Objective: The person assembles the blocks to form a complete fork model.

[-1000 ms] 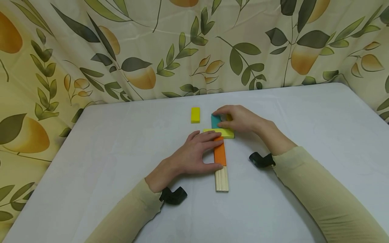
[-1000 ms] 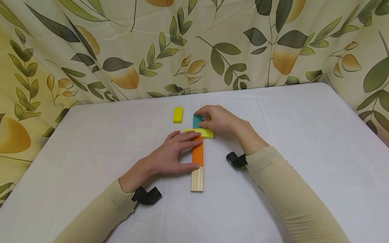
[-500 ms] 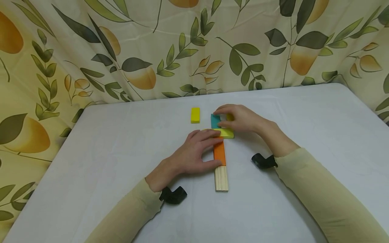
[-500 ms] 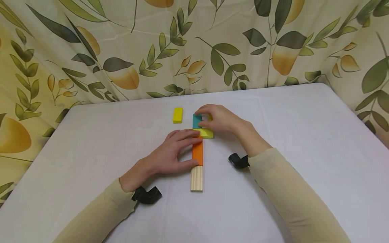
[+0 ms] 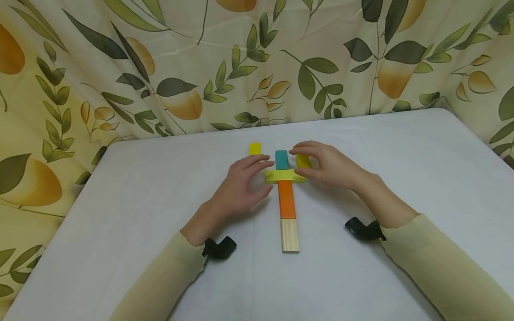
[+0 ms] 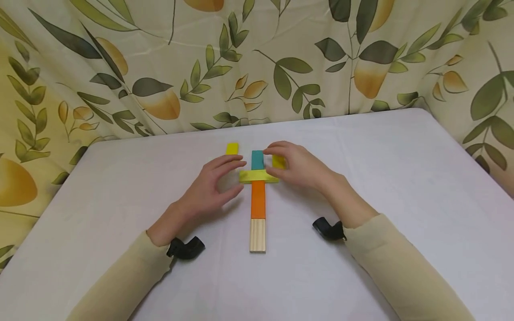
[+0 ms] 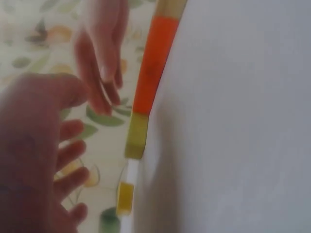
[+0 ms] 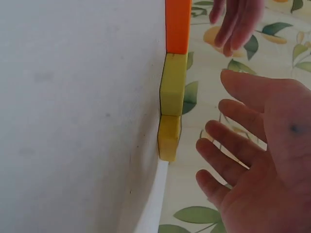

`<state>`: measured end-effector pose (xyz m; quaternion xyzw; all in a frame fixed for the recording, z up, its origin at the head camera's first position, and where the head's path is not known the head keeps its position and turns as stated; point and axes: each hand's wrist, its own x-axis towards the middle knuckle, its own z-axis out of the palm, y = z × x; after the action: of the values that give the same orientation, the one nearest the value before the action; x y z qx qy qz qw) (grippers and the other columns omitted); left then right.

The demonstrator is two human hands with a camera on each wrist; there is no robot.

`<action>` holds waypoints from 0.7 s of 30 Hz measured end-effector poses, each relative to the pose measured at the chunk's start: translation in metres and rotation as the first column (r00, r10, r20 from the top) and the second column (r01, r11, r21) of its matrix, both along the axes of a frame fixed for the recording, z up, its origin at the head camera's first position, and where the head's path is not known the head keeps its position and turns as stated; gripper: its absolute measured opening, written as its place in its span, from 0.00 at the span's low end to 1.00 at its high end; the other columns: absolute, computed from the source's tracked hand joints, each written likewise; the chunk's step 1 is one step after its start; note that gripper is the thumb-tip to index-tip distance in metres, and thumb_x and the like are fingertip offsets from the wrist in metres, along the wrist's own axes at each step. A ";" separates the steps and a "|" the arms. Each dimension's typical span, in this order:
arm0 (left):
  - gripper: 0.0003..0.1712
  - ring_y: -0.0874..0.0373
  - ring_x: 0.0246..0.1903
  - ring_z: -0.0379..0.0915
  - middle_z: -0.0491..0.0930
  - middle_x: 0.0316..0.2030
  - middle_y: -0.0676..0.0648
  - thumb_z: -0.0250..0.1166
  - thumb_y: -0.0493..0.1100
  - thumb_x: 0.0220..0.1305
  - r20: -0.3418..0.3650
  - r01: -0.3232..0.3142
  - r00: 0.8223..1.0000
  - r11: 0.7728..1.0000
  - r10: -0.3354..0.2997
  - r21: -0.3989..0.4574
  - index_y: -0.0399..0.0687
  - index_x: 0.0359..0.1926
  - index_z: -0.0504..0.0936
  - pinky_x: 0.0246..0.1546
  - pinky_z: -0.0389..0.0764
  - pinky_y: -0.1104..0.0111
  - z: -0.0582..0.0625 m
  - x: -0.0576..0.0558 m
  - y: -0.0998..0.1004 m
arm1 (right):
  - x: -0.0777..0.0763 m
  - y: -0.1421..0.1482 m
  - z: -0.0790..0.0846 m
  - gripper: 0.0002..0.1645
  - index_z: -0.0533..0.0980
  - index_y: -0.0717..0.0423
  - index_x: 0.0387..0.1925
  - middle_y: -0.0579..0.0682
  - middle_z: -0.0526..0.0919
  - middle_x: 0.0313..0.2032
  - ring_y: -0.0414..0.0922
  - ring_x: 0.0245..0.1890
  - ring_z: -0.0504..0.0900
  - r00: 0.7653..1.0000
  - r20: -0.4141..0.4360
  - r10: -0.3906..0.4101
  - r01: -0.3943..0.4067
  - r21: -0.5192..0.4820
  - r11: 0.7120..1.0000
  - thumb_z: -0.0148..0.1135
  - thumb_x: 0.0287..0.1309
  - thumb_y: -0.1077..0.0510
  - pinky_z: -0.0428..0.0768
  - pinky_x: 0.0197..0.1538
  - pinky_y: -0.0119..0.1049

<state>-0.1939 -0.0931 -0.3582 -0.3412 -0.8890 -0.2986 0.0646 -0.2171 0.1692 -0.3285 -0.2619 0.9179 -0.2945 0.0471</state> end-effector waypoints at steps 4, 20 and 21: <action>0.25 0.50 0.67 0.63 0.73 0.65 0.44 0.65 0.42 0.68 -0.004 -0.043 0.999 0.998 0.043 0.036 0.42 0.64 0.78 0.69 0.59 0.53 0.001 -0.009 -0.008 | 0.006 -0.002 0.001 0.30 0.74 0.61 0.65 0.59 0.72 0.67 0.58 0.69 0.66 1.000 0.013 0.008 -0.008 -0.019 1.000 0.66 0.65 0.55 0.62 0.69 0.58; 0.28 0.47 0.70 0.58 0.68 0.69 0.42 0.62 0.41 0.68 0.077 -0.137 0.988 0.990 0.135 0.032 0.43 0.69 0.74 0.70 0.56 0.51 -0.005 -0.042 -0.016 | 0.021 -0.008 -0.005 0.35 0.73 0.60 0.67 0.59 0.69 0.70 0.58 0.70 0.65 0.999 0.044 0.005 -0.004 -0.024 1.000 0.70 0.63 0.51 0.63 0.69 0.57; 0.29 0.47 0.70 0.58 0.68 0.69 0.42 0.62 0.41 0.68 0.084 -0.145 0.986 0.989 0.143 0.022 0.44 0.69 0.73 0.70 0.56 0.50 -0.005 -0.044 -0.016 | 0.021 -0.008 -0.005 0.35 0.73 0.60 0.67 0.59 0.68 0.70 0.58 0.70 0.65 0.999 0.043 0.003 -0.002 -0.021 1.000 0.69 0.63 0.50 0.63 0.69 0.58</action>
<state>-0.2378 -0.1093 -0.3630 -0.2624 -0.9090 -0.3193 0.0540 -0.1960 0.1608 -0.3336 -0.2572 0.9131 -0.3097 0.0645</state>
